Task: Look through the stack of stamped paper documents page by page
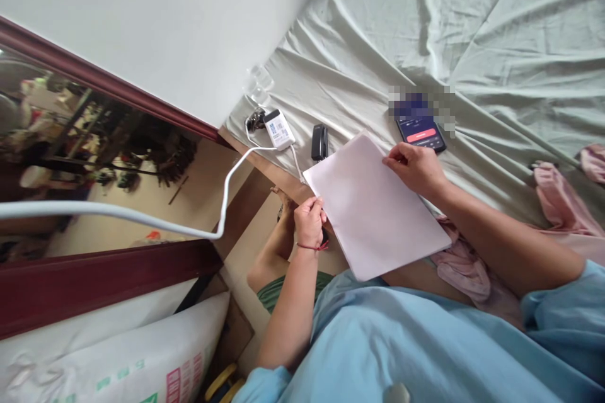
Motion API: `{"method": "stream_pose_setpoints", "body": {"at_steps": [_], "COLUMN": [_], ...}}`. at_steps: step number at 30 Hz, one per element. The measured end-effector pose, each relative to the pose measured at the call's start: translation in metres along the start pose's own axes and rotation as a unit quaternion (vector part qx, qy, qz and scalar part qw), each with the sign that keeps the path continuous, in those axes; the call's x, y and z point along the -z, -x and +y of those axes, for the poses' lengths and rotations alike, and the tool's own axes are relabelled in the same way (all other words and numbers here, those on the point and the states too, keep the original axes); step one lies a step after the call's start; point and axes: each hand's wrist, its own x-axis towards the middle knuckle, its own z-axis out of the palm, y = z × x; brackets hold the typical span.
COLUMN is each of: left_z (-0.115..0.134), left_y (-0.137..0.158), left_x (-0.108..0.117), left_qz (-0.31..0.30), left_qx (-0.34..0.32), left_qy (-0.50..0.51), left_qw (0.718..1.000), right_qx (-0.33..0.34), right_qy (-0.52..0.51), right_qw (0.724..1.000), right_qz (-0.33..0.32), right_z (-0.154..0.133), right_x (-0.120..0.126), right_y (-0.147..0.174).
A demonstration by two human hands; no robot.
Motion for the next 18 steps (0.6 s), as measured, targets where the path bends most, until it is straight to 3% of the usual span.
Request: {"method": "stream_pose_setpoints", "body": {"at_steps": [6,9,14,16,18], "left_z": [0.001,0.001,-0.001,-0.002,-0.004], "left_y": [0.001,0.001,0.001,0.0,-0.001], "left_x": [-0.004,-0.004,-0.001,0.0,0.001], "left_qz": [0.009,0.009,0.001,0.001,0.004], "left_qx": [-0.005,-0.004,-0.024,-0.018,-0.008], "left_qy": [0.01,0.006,-0.032,-0.03,-0.025], "left_qw": [1.0,1.0,0.999,0.999,1.0], "right_qx": [0.127,0.135,0.005,-0.067,-0.115], "right_qy": [0.022,-0.03,-0.167,-0.245,-0.316], "right_qw": [0.988,0.987,0.983,0.953,0.9], "right_qz": [0.084,0.08,-0.069,-0.165,-0.276], "right_z": [-0.001,-0.006,-0.013,-0.013,-0.012], "right_x": [-0.003,0.0,0.013,0.02,0.027], "right_y": [0.005,0.006,0.004,0.001,0.0]}}
